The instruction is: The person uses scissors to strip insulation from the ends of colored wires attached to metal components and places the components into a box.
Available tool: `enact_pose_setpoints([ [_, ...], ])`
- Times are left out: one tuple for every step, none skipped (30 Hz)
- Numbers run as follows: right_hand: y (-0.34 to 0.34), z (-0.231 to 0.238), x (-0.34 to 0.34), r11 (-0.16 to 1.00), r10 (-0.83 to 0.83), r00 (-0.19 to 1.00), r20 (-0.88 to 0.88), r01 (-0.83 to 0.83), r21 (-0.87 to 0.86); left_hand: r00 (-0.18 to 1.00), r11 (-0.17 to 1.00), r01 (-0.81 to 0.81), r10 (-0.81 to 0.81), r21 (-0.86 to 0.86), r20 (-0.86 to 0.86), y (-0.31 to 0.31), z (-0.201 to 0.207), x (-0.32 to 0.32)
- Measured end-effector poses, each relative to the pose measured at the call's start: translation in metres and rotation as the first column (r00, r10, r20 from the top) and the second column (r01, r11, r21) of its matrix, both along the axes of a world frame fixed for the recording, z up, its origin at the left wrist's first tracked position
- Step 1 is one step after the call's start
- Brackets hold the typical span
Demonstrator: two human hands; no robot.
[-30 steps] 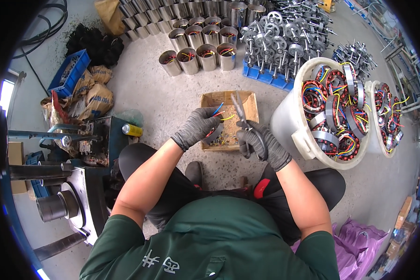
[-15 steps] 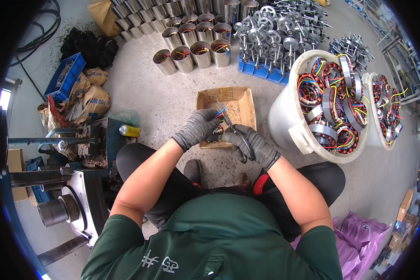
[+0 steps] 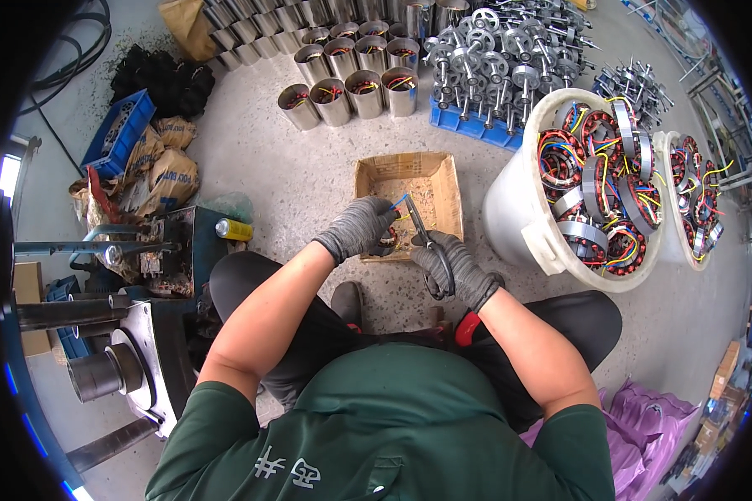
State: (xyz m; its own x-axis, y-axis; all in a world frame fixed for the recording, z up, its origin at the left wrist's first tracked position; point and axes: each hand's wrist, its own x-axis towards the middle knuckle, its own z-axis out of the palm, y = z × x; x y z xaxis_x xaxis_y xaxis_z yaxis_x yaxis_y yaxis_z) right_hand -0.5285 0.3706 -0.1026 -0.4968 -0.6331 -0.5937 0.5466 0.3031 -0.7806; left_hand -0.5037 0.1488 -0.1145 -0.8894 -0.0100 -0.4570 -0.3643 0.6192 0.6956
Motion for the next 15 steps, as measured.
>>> enact_pose_setpoints([
  [0.0, 0.001, 0.0, 1.0, -0.008, 1.0, 0.014, 0.008, -0.008, 1.0, 1.0, 0.017, -0.017, -0.019, 0.003, -0.001, -0.002, 0.0],
  [0.0, 0.002, 0.0, 1.0, 0.002, 1.0, 0.002, -0.002, -0.01, 1.0, 1.0, 0.014, -0.014, -0.013, -0.005, -0.001, -0.004, 0.0],
  [0.0, 0.003, 0.001, 1.0, 0.004, 1.0, 0.01, -0.003, -0.028, 1.0, 1.0, 0.012, -0.012, -0.008, -0.013, -0.001, -0.005, 0.001],
  [-0.001, 0.004, 0.001, 0.999, -0.007, 1.0, 0.028, 0.008, -0.053, 1.0, 1.0, 0.012, -0.012, -0.003, -0.02, 0.0, -0.006, 0.001],
  [-0.002, 0.005, 0.001, 0.999, 0.001, 1.0, 0.024, 0.001, -0.049, 0.999, 1.0, 0.028, -0.029, -0.013, -0.039, 0.0, -0.007, 0.003],
  [-0.003, 0.006, 0.0, 1.0, 0.009, 1.0, 0.008, -0.009, -0.007, 0.997, 0.999, 0.045, -0.046, -0.023, -0.058, 0.001, -0.007, 0.005],
  [-0.003, 0.007, -0.002, 1.0, 0.009, 0.999, 0.038, -0.008, -0.026, 0.995, 0.998, 0.062, -0.064, -0.033, -0.078, 0.001, -0.008, 0.006],
  [-0.004, 0.008, -0.003, 1.0, 0.012, 0.998, 0.057, -0.011, -0.009, 0.991, 0.995, 0.09, -0.094, -0.051, -0.093, 0.002, -0.008, 0.006],
  [-0.004, 0.009, -0.005, 1.0, 0.02, 0.997, 0.075, -0.02, 0.007, 0.987, 0.991, 0.117, -0.124, -0.07, -0.107, 0.002, -0.008, 0.007],
  [-0.004, 0.01, -0.007, 0.999, 0.041, 0.998, 0.057, -0.042, 0.015, 0.981, 0.986, 0.144, -0.154, -0.089, -0.12, 0.002, -0.009, 0.007],
  [-0.003, 0.01, -0.01, 0.997, 0.067, 0.997, 0.038, -0.068, 0.022, 0.969, 0.972, 0.182, -0.203, -0.148, -0.14, 0.002, -0.009, 0.007],
  [-0.002, 0.01, -0.011, 0.995, 0.093, 0.995, 0.019, -0.094, 0.03, 0.954, 0.953, 0.219, -0.253, -0.207, -0.158, 0.001, -0.009, 0.007],
  [-0.002, 0.009, -0.012, 0.995, 0.094, 0.995, 0.017, -0.094, 0.032, 0.937, 0.93, 0.252, -0.304, -0.266, -0.173, 0.001, -0.009, 0.007],
  [-0.001, 0.007, -0.012, 0.995, 0.095, 0.995, 0.015, -0.096, 0.034, 0.946, 0.938, 0.247, -0.287, -0.243, -0.148, 0.0, -0.01, 0.007],
  [-0.001, 0.004, -0.013, 0.994, 0.098, 0.995, 0.011, -0.099, 0.053, 0.955, 0.945, 0.24, -0.271, -0.222, -0.123, -0.001, -0.009, 0.007],
])
